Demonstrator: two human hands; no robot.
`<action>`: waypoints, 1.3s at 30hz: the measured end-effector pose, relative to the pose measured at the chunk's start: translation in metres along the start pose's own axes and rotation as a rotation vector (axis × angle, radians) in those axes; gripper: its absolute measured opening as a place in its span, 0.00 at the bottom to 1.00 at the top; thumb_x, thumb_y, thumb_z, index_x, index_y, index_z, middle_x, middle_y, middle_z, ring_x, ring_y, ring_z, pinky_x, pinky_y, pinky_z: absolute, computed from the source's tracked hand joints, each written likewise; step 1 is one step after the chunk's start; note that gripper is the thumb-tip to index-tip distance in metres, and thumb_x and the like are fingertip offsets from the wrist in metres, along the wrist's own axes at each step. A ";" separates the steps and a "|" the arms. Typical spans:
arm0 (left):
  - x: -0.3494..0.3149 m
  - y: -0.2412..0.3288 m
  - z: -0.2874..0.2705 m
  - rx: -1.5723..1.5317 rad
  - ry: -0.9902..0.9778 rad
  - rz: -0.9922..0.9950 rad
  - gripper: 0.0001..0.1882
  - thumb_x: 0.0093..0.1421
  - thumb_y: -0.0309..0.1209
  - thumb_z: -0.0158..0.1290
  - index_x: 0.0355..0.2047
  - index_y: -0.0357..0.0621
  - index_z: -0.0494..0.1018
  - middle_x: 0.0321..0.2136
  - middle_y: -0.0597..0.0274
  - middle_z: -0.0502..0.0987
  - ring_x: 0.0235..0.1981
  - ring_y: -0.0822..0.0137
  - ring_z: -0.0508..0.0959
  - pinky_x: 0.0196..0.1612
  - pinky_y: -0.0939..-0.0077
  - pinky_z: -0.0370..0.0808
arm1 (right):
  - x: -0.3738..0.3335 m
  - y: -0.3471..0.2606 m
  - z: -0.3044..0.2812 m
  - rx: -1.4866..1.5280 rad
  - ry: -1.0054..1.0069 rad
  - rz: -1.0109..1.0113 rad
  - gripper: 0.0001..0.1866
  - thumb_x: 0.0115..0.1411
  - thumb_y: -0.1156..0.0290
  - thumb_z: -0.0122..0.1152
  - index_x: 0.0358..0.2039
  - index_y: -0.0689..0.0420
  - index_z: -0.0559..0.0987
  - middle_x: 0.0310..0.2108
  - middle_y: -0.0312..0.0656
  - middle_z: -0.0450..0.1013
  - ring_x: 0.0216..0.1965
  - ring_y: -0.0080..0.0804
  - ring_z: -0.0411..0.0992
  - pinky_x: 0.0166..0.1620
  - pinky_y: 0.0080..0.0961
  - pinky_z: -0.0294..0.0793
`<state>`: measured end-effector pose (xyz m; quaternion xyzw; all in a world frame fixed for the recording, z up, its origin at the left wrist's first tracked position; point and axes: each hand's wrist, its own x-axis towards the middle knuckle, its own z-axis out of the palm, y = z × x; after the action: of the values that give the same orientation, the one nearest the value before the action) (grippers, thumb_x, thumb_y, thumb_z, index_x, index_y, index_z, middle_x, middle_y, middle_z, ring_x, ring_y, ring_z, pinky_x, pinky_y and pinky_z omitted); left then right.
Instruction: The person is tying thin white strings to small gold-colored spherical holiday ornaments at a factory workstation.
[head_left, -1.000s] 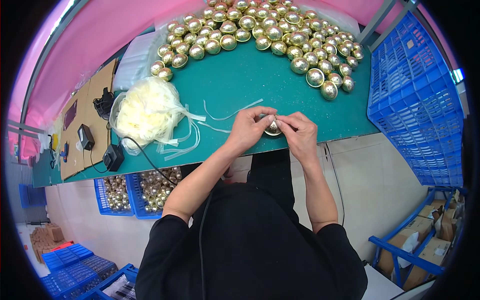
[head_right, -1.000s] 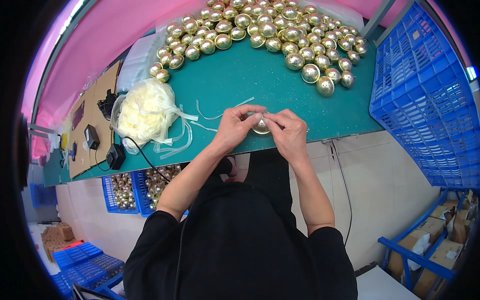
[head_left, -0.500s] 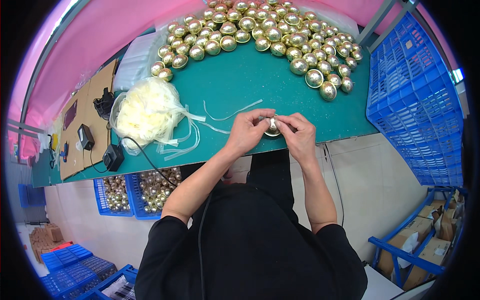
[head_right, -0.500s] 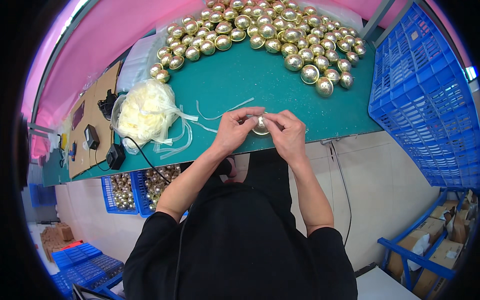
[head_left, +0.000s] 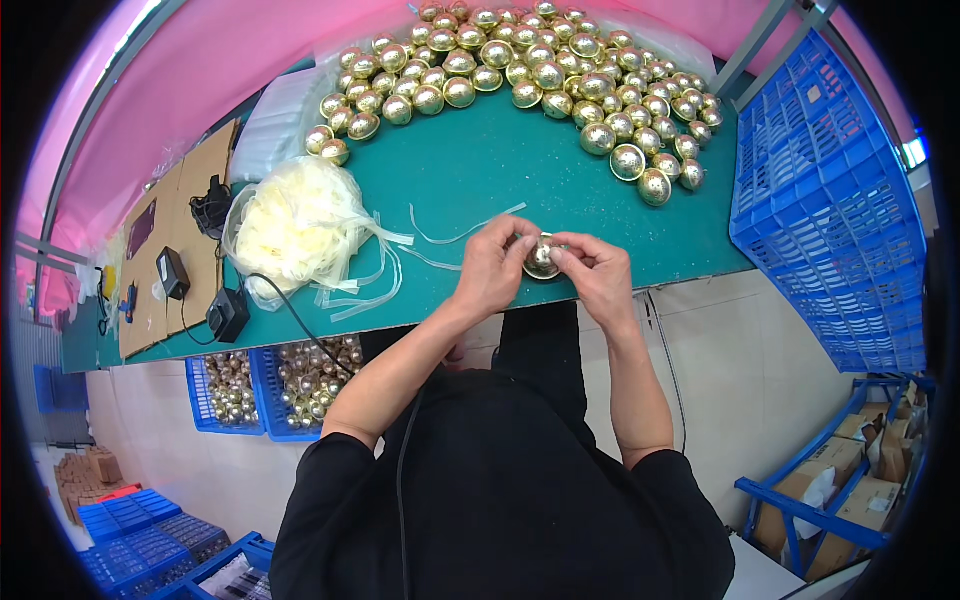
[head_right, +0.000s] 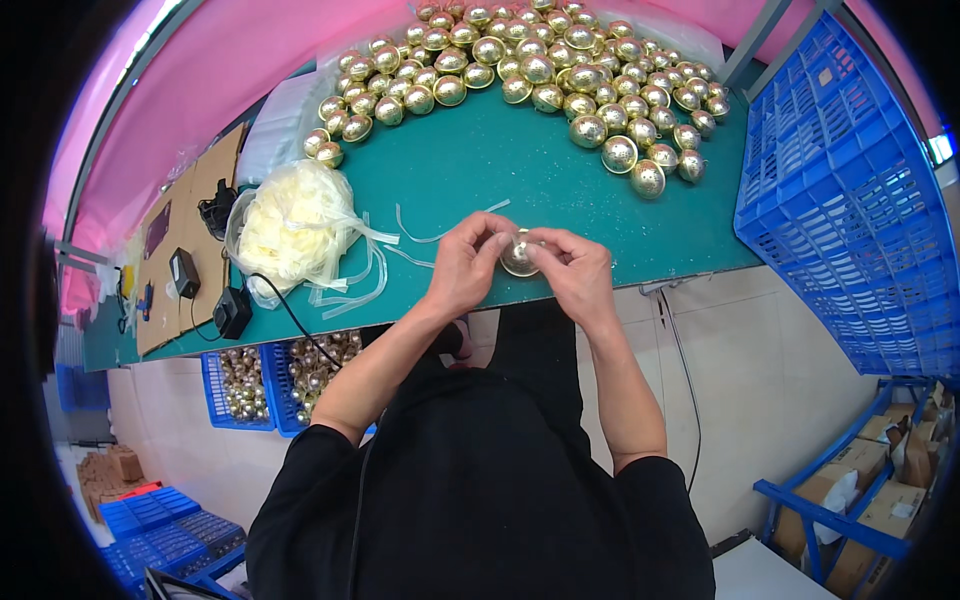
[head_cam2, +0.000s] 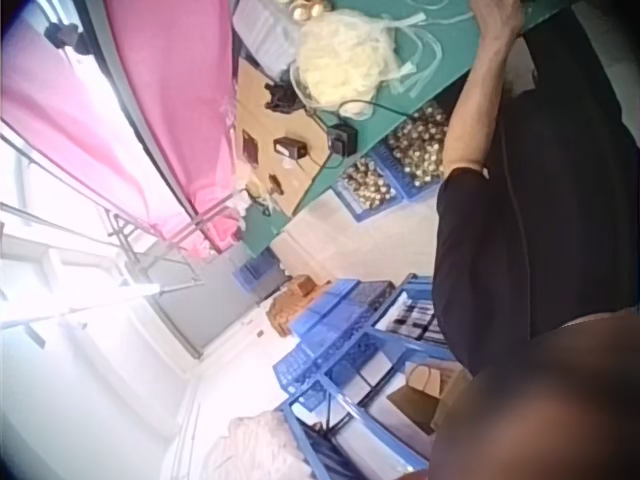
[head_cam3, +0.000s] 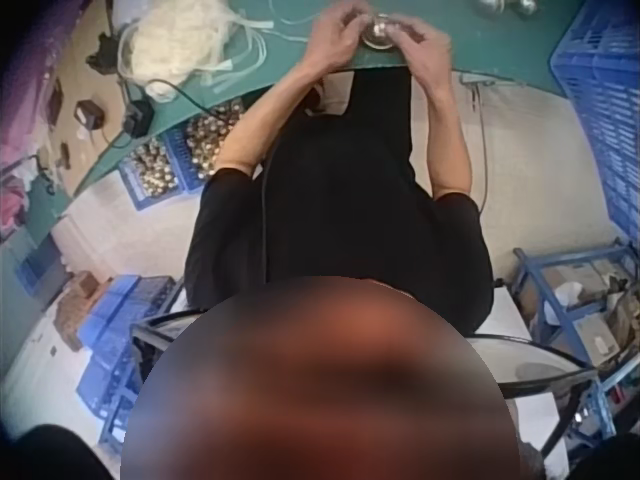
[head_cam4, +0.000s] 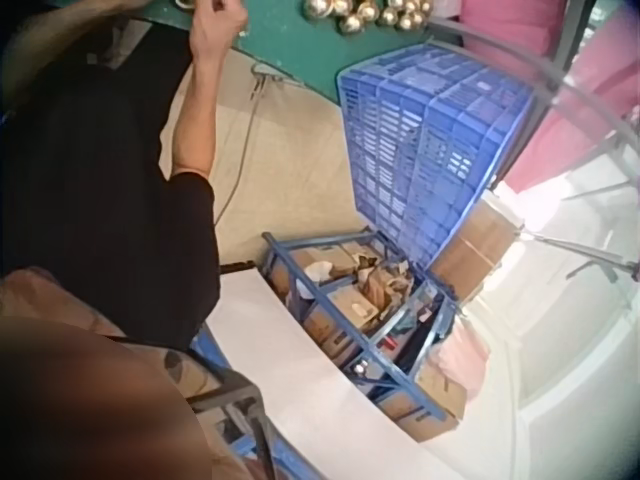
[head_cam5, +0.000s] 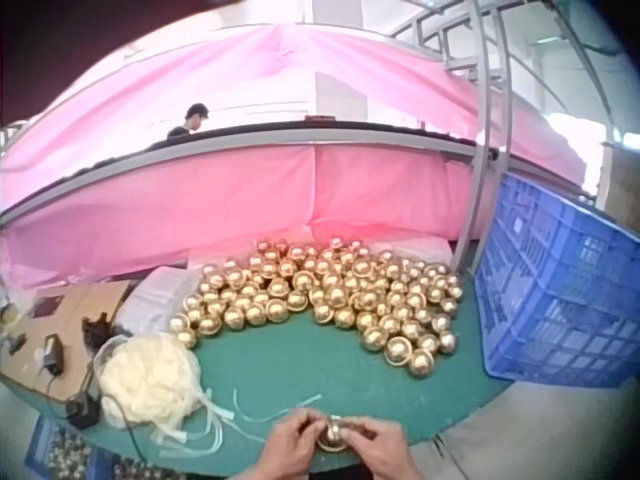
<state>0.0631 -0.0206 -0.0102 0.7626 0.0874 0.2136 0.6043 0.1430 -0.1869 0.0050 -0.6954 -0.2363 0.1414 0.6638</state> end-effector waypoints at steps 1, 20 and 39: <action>0.002 0.004 -0.005 -0.001 0.002 0.000 0.04 0.70 0.21 0.53 0.40 0.35 0.78 0.38 0.61 0.82 0.36 0.76 0.78 0.42 0.77 0.76 | -0.001 -0.002 -0.005 -0.001 -0.001 0.000 0.08 0.62 0.74 0.70 0.40 0.62 0.88 0.29 0.37 0.80 0.23 0.22 0.72 0.29 0.20 0.71; 0.014 0.052 -0.028 -0.499 -0.101 -0.046 0.06 0.73 0.28 0.52 0.44 0.37 0.73 0.43 0.46 0.84 0.42 0.67 0.84 0.46 0.72 0.82 | 0.003 -0.033 -0.001 0.284 -0.363 0.045 0.12 0.71 0.75 0.59 0.50 0.69 0.81 0.43 0.53 0.83 0.41 0.38 0.84 0.43 0.30 0.84; -0.009 0.064 -0.028 -0.512 -0.058 -0.121 0.20 0.70 0.26 0.57 0.59 0.28 0.71 0.48 0.46 0.84 0.45 0.69 0.83 0.48 0.74 0.82 | 0.006 -0.034 0.028 0.131 -0.298 0.033 0.15 0.72 0.64 0.61 0.35 0.63 0.86 0.28 0.39 0.82 0.26 0.21 0.79 0.28 0.18 0.73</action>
<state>0.0351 -0.0160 0.0537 0.5841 0.0588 0.1701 0.7915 0.1292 -0.1597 0.0371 -0.6256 -0.3109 0.2688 0.6631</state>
